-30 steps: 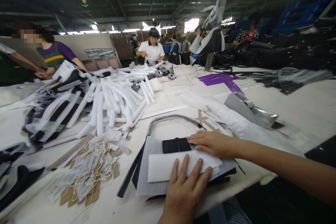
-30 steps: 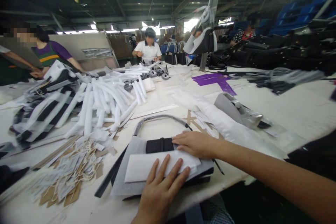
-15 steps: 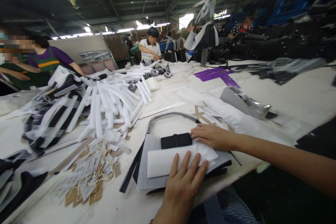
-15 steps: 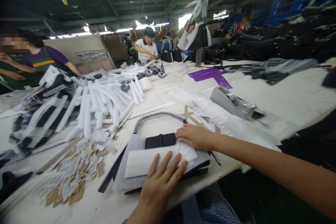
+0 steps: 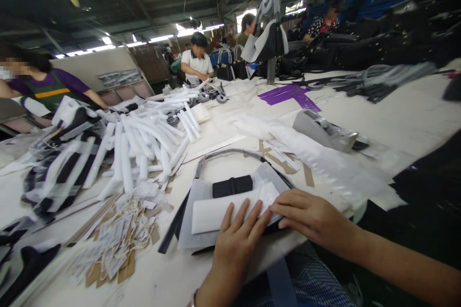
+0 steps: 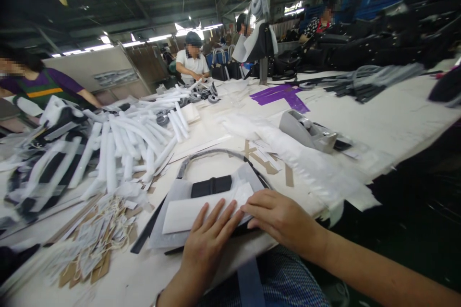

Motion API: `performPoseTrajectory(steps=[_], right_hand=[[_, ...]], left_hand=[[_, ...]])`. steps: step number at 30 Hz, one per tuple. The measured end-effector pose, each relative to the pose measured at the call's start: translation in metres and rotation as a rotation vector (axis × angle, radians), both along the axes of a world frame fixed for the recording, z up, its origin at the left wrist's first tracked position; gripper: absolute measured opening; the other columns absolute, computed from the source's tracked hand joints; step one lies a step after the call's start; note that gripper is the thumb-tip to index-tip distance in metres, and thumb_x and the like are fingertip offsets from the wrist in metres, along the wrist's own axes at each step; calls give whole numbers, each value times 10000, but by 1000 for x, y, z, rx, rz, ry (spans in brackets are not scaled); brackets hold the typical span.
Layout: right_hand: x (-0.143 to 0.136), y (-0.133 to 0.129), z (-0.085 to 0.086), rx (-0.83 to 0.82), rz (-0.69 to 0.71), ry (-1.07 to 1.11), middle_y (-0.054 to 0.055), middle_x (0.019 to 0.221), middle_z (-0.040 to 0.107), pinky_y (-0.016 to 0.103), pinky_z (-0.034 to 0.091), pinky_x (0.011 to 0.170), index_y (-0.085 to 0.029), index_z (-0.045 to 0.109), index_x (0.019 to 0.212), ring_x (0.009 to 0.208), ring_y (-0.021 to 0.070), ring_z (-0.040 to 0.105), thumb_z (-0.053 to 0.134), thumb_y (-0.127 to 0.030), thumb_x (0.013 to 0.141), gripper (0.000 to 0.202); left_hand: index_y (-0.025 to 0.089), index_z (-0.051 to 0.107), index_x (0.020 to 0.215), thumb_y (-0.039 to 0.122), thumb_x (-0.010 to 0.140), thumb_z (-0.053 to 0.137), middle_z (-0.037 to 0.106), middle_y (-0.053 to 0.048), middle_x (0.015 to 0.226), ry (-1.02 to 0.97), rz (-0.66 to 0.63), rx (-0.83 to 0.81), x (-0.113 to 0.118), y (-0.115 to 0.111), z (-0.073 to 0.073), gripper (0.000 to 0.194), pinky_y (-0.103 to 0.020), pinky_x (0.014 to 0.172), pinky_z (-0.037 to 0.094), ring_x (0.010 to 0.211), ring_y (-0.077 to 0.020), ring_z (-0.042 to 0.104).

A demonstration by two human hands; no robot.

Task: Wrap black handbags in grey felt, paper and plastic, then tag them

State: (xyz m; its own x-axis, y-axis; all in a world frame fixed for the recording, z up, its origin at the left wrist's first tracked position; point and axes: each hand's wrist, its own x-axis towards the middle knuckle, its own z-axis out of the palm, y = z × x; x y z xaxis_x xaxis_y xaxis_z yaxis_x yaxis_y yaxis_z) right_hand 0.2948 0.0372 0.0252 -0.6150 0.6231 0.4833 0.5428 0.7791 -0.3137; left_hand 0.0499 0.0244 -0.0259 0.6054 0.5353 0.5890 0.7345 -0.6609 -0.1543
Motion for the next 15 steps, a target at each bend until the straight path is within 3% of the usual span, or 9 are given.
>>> performPoseTrajectory(steps=[5,10,15], right_hand=[[-5,14,13,-30,26,-78,105,1101,690,348,588,865,-169,649,1248,1004,224,647,570,-153,960,299],[-5,15,12,24,23,-110,127,1204,679,395,580,929,-154,601,1310,1088,248,639,522,-204,991,332],[-1,16,3,62,-131,-43,136,1231,673,429,552,1005,-168,624,1258,1173,257,624,518,-281,1003,299]], left_hand=[[303,438,1469,271,1054,341,414,78,1548,34,21,9,0,-2,-2,428,-423,1261,138,1406,-177,431],[340,414,1481,288,1041,403,417,21,1558,30,34,30,0,-4,-4,443,-433,1212,292,1396,-197,454],[355,405,1484,299,1038,414,366,72,1579,27,21,53,-1,-4,-3,449,-437,1251,175,1409,-201,431]])
